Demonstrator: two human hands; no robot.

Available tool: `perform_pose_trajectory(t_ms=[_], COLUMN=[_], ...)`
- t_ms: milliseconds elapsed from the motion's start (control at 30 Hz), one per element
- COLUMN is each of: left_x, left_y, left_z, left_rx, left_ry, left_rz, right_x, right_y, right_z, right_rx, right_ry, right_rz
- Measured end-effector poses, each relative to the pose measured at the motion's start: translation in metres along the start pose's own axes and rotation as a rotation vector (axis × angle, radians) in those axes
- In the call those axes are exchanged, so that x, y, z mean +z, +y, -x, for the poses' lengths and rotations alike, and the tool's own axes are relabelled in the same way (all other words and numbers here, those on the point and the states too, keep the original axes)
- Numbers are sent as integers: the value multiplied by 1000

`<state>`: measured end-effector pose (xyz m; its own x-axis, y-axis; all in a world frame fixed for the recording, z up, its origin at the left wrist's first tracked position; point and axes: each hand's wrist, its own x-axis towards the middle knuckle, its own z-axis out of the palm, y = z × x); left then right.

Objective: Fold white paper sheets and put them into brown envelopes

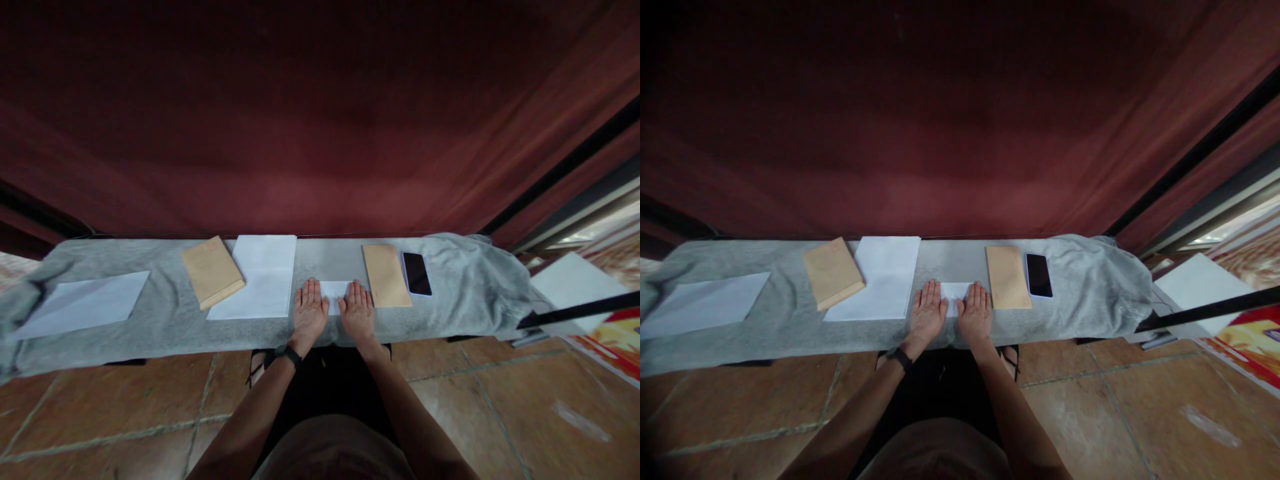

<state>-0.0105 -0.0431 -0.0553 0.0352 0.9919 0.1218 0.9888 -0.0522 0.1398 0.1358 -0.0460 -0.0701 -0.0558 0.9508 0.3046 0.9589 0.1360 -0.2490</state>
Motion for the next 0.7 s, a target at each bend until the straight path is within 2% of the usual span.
perform_pose_trajectory(t_ms=[267, 700], left_x=[1, -1], left_y=[-2, -7], left_z=[1, 11], left_rx=[-50, -66], left_ry=[47, 68], left_rz=[-5, 18], right_x=[-1, 5], right_y=[-1, 0], right_z=[1, 3], right_rx=[50, 53], right_ry=[-17, 59], right_rz=[-11, -13])
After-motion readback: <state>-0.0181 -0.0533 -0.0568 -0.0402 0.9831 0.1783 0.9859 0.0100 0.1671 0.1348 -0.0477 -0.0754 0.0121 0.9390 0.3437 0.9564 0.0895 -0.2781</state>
